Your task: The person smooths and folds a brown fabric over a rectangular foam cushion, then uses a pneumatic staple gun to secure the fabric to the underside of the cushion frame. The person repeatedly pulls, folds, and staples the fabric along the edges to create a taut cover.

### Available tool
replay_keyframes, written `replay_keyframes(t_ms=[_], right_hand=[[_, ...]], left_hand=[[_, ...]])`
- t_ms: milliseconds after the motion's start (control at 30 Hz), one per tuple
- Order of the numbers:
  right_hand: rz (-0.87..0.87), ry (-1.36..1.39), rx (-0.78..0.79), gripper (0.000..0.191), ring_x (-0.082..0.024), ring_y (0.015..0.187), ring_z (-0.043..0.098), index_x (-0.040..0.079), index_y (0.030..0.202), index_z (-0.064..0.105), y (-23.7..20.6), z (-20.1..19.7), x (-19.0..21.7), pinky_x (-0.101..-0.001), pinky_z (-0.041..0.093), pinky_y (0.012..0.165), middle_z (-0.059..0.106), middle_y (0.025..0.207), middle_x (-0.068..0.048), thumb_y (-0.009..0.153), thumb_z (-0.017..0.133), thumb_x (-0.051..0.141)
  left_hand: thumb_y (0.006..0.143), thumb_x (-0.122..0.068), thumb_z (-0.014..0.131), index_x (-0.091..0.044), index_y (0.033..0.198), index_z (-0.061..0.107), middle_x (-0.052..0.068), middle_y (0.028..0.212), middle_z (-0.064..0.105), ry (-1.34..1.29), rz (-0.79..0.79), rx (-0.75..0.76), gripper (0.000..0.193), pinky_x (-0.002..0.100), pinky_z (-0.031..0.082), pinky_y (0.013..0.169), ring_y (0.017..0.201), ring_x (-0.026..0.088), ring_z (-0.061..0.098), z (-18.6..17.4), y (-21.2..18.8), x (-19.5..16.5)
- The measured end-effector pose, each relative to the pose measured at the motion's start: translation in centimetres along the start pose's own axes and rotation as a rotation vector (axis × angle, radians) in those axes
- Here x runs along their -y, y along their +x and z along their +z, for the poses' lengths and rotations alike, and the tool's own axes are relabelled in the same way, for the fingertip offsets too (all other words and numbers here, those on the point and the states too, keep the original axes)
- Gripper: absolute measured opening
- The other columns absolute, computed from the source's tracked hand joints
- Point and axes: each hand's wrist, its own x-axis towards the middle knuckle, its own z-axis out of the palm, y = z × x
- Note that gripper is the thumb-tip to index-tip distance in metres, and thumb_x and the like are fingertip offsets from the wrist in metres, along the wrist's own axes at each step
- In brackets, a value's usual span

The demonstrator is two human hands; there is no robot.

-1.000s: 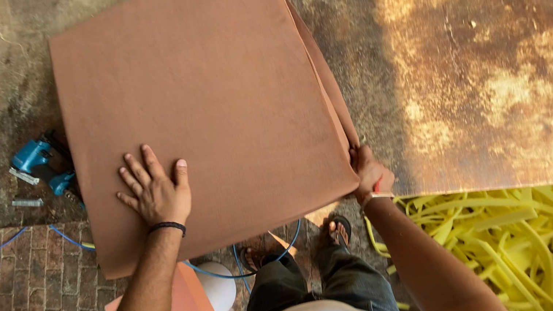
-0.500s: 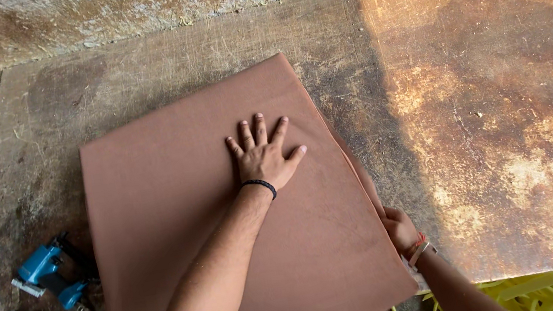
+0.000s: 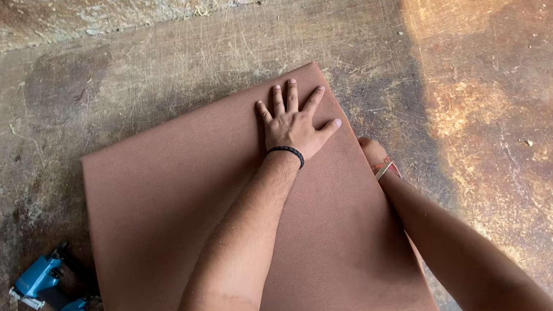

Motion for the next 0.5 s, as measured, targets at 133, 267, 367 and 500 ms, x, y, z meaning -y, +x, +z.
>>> replay_keyframes(t_ms=[133, 267, 367, 500], right_hand=[[-0.037, -0.352, -0.128, 0.039, -0.040, 0.090, 0.072, 0.008, 0.116, 0.059, -1.8, -2.0, 1.1, -0.0518, 0.056, 0.082, 0.075, 0.099, -0.026, 0.108, 0.046, 0.045], [-0.162, -0.290, -0.128, 0.041, -0.036, 0.088, 0.074, 0.010, 0.117, 0.059, -1.8, -2.0, 1.8, -0.0478, 0.059, 0.079, 0.075, 0.098, -0.023, 0.100, 0.050, 0.046], [-0.264, -0.254, -0.138, 0.042, -0.034, 0.089, 0.072, 0.008, 0.121, 0.056, -0.1, 0.0, 0.6, -0.0471, 0.057, 0.080, 0.075, 0.100, -0.021, 0.097, 0.058, 0.042], [-0.353, -0.125, -0.167, 0.048, -0.031, 0.090, 0.069, 0.005, 0.126, 0.054, 2.9, 3.2, -2.1, -0.0461, 0.054, 0.080, 0.074, 0.103, -0.019, 0.093, 0.069, 0.037]], left_hand=[[0.090, -0.077, 0.044, -0.043, 0.160, 0.019, 0.012, 0.171, 0.001, -0.008, -0.019, -0.028, 0.082, 0.068, -0.002, 0.121, 0.157, 0.037, 0.001, 0.6, 1.5, 0.6], [0.098, -0.066, 0.046, -0.031, 0.161, 0.025, 0.015, 0.171, 0.009, -0.043, 0.010, -0.187, 0.076, 0.062, 0.003, 0.124, 0.157, 0.037, 0.008, 1.2, -0.3, 0.9], [0.096, -0.060, 0.051, -0.023, 0.159, 0.031, 0.017, 0.168, 0.017, -0.054, 0.017, -0.197, 0.076, 0.059, 0.007, 0.124, 0.155, 0.037, 0.014, 2.8, -6.2, 1.6], [0.094, -0.059, 0.054, -0.026, 0.156, 0.037, 0.013, 0.167, 0.022, -0.146, -0.183, -0.262, 0.073, 0.057, 0.009, 0.124, 0.154, 0.034, 0.018, 4.3, -16.0, 7.4]])
